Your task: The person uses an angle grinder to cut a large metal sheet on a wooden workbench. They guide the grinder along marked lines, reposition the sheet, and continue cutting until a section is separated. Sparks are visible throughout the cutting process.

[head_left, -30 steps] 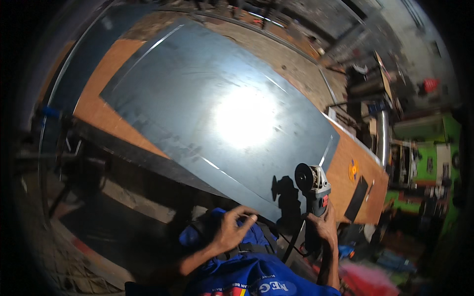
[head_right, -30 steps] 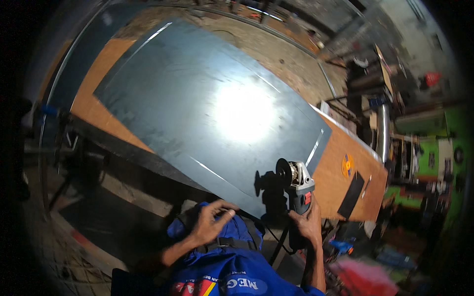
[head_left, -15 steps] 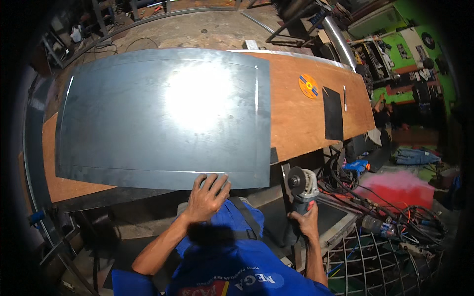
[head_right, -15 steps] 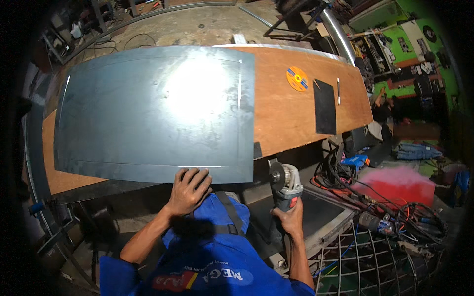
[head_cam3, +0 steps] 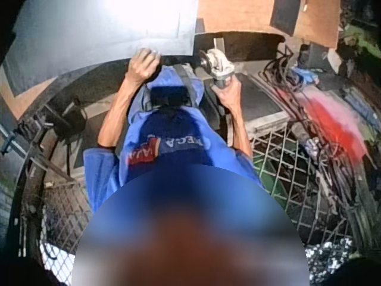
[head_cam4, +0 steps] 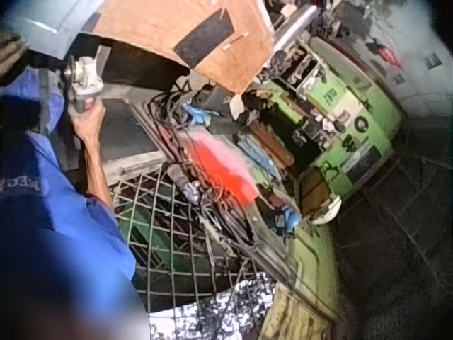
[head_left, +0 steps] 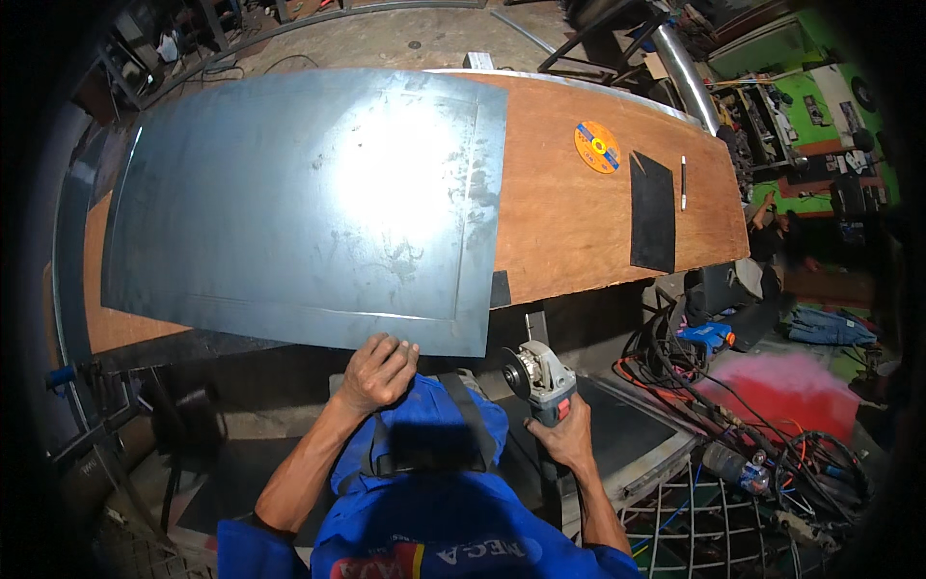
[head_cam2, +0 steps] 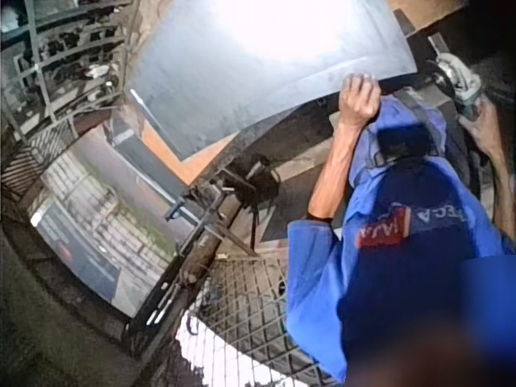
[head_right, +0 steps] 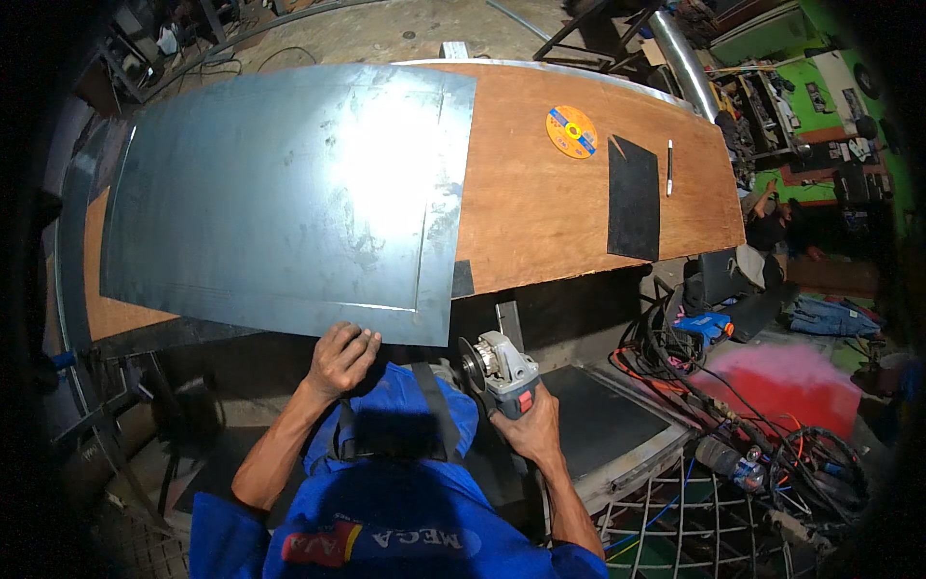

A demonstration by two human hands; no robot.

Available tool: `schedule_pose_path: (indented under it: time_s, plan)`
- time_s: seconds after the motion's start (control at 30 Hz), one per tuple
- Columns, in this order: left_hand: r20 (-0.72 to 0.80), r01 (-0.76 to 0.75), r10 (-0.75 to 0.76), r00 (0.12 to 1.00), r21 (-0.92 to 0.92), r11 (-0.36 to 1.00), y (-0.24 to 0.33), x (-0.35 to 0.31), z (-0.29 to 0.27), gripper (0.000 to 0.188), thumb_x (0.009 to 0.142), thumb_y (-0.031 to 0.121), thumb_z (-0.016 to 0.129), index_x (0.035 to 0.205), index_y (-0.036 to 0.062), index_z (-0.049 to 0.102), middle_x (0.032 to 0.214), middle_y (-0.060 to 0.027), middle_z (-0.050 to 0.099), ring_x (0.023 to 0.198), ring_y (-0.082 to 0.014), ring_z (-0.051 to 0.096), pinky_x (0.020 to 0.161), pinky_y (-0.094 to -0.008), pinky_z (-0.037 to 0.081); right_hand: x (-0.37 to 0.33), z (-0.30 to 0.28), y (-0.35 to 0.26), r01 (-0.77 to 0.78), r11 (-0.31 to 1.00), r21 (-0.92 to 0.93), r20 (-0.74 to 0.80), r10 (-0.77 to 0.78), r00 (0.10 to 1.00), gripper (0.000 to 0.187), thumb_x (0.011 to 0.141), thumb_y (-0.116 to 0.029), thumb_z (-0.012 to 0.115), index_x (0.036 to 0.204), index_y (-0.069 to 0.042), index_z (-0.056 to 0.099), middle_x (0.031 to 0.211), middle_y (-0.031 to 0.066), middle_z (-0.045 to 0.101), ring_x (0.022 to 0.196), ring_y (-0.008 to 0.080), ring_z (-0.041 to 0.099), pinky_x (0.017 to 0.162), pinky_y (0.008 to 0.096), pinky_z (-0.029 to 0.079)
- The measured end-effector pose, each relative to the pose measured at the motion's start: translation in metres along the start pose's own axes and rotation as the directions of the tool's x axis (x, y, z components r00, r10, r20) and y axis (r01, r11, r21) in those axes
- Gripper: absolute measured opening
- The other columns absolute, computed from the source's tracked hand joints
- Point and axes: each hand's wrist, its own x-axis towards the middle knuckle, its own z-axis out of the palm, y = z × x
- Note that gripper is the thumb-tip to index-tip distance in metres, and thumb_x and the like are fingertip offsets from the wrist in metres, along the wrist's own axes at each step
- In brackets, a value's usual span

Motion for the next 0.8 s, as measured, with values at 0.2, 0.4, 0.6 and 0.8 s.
schedule_pose_path:
  time_s: [0.2, 0.4, 0.6, 0.8]
  plan:
    - [-0.01, 0.118, -0.118, 0.993, -0.022, 0.993, 0.007, -0.001, 0.001, 0.02, 0.078, 0.0, 0.08, 0.097, 0.0009, 0.077, 0.091, -0.0083, 0.071, 0.083, -0.0242, 0.065, 0.076, -0.0402, 0.057, 0.009, -0.006, 0.005, 0.047, 0.996, -0.081, 0.118, -0.037, 0.992, 0.064, 0.07, -0.012, 0.085, 0.127, 0.006, 0.064, 0.11, 0.0254, 0.077, 0.107, 0.0385, 0.077, 0.094, 0.0439, 0.058]
    - [-0.033, 0.362, -0.371, 0.928, -0.149, 0.92, 0.019, 0.0, 0.003, 0.023, 0.075, 0.002, 0.081, 0.098, 0.0035, 0.08, 0.092, -0.0033, 0.071, 0.089, -0.0224, 0.064, 0.081, -0.0397, 0.051, 0.021, -0.006, 0.002, 0.029, 0.994, -0.101, 0.2, -0.008, 0.98, 0.066, 0.07, -0.013, 0.086, 0.128, 0.009, 0.063, 0.111, 0.0281, 0.077, 0.107, 0.0411, 0.076, 0.095, 0.0449, 0.058]
    - [-0.026, 0.381, -0.389, 0.921, -0.149, 0.913, 0.021, -0.001, 0.001, 0.024, 0.074, 0.001, 0.082, 0.097, 0.0041, 0.08, 0.094, -0.0031, 0.071, 0.091, -0.0222, 0.064, 0.082, -0.0398, 0.051, 0.022, -0.003, -0.002, 0.051, 0.989, -0.14, 0.2, -0.022, 0.98, 0.065, 0.069, -0.014, 0.086, 0.126, 0.008, 0.064, 0.11, 0.0282, 0.077, 0.106, 0.0413, 0.076, 0.094, 0.0456, 0.058]
    - [-0.032, 0.395, -0.406, 0.913, -0.173, 0.902, 0.021, -0.003, 0.003, 0.02, 0.078, 0.006, 0.087, 0.097, 0.0048, 0.08, 0.094, -0.0028, 0.072, 0.092, -0.0216, 0.064, 0.083, -0.0395, 0.051, 0.024, -0.004, -0.008, 0.048, 0.979, -0.2, 0.199, -0.007, 0.98, 0.061, 0.07, -0.012, 0.085, 0.124, 0.008, 0.065, 0.108, 0.028, 0.077, 0.104, 0.0397, 0.077, 0.092, 0.0441, 0.059]
